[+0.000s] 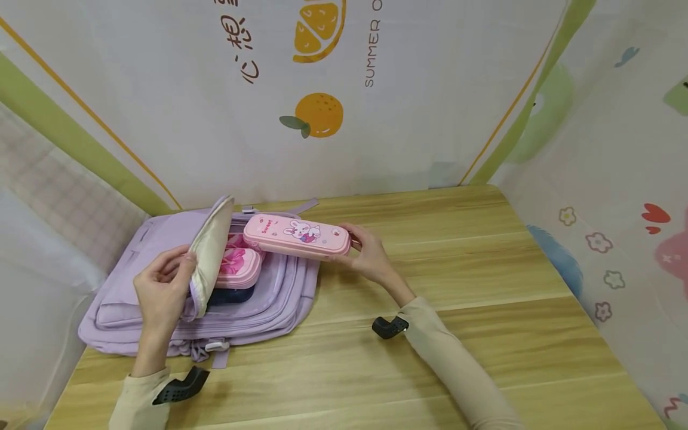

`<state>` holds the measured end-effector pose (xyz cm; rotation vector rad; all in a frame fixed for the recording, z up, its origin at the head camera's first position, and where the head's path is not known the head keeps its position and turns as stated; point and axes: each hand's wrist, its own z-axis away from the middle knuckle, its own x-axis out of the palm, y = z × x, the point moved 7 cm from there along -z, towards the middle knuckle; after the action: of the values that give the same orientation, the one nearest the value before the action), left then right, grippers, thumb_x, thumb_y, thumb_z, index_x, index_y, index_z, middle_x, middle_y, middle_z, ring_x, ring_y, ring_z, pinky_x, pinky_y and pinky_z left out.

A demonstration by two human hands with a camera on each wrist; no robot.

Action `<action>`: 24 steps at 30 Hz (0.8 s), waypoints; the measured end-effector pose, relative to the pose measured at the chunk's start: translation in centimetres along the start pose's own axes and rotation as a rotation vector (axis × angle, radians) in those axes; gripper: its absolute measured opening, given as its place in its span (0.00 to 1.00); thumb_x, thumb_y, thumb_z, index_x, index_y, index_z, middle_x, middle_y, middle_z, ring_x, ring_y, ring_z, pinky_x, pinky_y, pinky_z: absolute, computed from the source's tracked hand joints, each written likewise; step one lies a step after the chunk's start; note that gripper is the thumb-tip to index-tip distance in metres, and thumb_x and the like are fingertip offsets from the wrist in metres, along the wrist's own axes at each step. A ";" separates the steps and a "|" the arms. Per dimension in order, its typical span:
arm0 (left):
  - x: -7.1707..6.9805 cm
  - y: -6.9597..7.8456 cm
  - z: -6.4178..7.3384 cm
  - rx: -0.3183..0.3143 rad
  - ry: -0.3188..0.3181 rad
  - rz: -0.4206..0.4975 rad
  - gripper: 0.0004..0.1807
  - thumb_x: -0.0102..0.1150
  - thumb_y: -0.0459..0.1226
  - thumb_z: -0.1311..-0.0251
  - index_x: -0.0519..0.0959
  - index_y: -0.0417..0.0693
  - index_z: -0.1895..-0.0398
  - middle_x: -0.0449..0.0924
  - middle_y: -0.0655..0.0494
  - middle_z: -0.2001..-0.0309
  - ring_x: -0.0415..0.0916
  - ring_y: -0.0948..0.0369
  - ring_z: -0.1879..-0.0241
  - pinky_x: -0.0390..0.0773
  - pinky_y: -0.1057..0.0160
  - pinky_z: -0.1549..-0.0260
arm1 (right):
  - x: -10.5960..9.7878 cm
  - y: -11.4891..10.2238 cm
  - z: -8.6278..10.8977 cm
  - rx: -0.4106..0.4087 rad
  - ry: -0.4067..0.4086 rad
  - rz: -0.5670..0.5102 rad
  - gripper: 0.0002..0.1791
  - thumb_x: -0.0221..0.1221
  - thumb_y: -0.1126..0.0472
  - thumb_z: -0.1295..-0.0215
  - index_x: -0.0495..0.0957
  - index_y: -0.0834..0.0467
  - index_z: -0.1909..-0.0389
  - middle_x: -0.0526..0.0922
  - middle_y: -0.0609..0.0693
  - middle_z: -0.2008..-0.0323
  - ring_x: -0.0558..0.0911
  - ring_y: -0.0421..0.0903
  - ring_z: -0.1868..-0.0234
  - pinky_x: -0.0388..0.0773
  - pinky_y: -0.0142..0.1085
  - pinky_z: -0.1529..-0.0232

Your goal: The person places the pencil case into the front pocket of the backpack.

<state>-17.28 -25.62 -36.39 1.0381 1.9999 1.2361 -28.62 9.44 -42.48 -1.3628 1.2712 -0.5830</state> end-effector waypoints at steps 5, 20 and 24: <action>0.3 0.3 -0.2 0.032 0.014 0.021 0.10 0.63 0.27 0.38 0.84 0.27 0.57 0.87 0.68 0.71 0.83 0.75 0.74 0.81 0.80 0.70 | 0.5 -0.5 -0.9 -0.074 -0.051 0.102 0.42 0.73 0.70 0.46 0.66 0.72 0.31 0.73 0.67 0.36 0.74 0.62 0.33 0.72 0.46 0.30; 1.3 0.5 -0.5 0.083 -0.042 0.131 0.11 0.61 0.23 0.39 0.81 0.20 0.57 0.86 0.68 0.70 0.76 0.75 0.85 0.75 0.80 0.83 | 2.6 -1.8 -3.9 -0.127 -0.159 0.221 0.42 0.74 0.66 0.45 0.67 0.64 0.29 0.72 0.63 0.33 0.74 0.59 0.33 0.74 0.46 0.31; 1.3 0.7 -0.4 0.100 -0.040 0.118 0.10 0.61 0.24 0.39 0.82 0.22 0.57 0.86 0.67 0.70 0.76 0.74 0.85 0.76 0.79 0.83 | 3.2 -1.5 -4.3 -0.064 -0.159 0.173 0.43 0.74 0.65 0.45 0.66 0.64 0.28 0.69 0.67 0.38 0.72 0.62 0.33 0.74 0.45 0.31</action>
<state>-18.05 -24.49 -35.68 1.2352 2.0120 1.1753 -31.00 4.58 -41.10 -1.3081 1.2712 -0.3108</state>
